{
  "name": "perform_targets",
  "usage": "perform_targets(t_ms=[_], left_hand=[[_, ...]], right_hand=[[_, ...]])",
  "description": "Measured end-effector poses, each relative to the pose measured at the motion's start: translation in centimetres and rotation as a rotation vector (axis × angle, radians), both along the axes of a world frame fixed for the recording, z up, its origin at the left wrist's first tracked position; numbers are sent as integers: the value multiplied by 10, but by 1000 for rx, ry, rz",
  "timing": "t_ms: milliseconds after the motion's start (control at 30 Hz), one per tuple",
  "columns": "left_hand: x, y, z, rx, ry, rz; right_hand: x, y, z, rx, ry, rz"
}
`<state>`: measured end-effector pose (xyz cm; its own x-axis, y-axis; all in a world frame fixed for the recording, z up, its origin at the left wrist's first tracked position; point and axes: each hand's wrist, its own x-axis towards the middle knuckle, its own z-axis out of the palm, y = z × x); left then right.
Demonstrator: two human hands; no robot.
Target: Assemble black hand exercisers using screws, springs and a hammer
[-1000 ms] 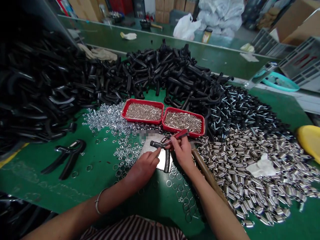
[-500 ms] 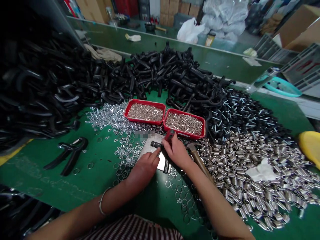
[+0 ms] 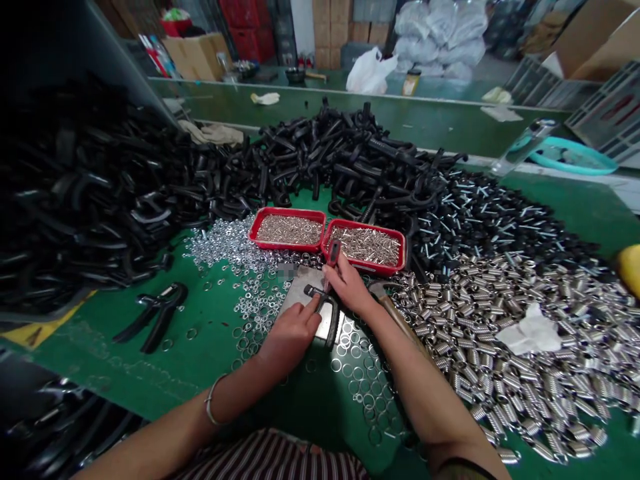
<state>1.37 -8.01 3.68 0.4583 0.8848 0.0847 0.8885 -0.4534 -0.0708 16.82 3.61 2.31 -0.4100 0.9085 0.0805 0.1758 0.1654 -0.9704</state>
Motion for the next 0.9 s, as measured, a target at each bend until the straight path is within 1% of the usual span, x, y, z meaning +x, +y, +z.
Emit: perform_targets(t_ms=[67, 100, 167, 233, 367, 500, 633, 733, 800, 900], left_hand=[[0, 0, -2, -7, -24, 0], [1, 1, -3, -4, -27, 7], [2, 3, -5, 8, -10, 35], [3, 7, -6, 13, 12, 55], [3, 13, -5, -32, 13, 54], [3, 14, -3, -69, 2, 67], [3, 14, -4, -100, -7, 64], [2, 14, -7, -116, -15, 60], [2, 14, -8, -120, -23, 62], [1, 13, -9, -119, -41, 59]], right_hand=[[8, -1, 0, -146, 118, 41], [12, -1, -1, -191, 175, 31], [16, -3, -3, -201, 249, -38], [16, -5, -5, -145, 244, -117], [7, -8, -6, -48, 127, -209], [4, -10, -5, 19, 46, -218], [6, -9, -6, 47, -32, -219], [7, -10, -5, 70, -92, -211], [6, -11, -3, 113, -163, -193], [2, -16, 2, 263, -384, -85]])
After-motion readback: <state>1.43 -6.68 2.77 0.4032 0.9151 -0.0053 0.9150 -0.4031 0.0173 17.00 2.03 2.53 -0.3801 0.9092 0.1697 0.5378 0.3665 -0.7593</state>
